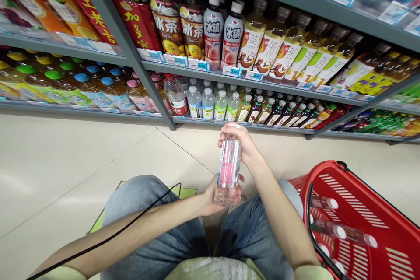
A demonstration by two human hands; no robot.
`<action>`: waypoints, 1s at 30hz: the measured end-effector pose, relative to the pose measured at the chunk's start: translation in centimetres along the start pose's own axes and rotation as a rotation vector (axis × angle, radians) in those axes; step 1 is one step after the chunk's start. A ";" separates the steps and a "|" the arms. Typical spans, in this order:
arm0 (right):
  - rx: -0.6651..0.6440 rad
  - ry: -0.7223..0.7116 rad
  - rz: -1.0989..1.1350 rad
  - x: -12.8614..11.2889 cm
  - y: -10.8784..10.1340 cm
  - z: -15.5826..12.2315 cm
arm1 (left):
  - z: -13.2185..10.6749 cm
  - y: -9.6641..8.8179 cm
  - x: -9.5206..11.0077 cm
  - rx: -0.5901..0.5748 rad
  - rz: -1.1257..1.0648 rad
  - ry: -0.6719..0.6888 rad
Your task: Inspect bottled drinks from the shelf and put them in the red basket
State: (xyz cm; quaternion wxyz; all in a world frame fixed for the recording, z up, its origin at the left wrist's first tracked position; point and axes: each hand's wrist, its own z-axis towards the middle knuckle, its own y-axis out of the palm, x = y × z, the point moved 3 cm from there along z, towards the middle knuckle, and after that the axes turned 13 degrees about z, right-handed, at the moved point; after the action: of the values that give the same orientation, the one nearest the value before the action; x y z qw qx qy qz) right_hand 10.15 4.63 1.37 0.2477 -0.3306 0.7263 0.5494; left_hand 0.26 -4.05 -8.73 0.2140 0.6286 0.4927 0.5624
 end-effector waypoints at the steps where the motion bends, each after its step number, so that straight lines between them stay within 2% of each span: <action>1: 0.001 0.001 0.000 0.0 0.0 0.0 | 0.0 0.0 0.0 -0.001 0.002 0.004; 19: -0.008 -0.007 0.043 -0.1 0.1 0.1 | 0.3 -0.7 -0.5 -0.048 -0.049 0.009; 30: 0.006 -0.007 0.038 -0.2 0.2 0.1 | 0.4 -0.7 -0.6 -0.016 -0.060 0.004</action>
State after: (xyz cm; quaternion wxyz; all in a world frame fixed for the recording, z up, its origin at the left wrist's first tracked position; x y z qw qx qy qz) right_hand 10.07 4.82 1.60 0.2407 -0.3143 0.7332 0.5529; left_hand 0.40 -4.19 -9.71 0.2350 0.6105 0.5073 0.5610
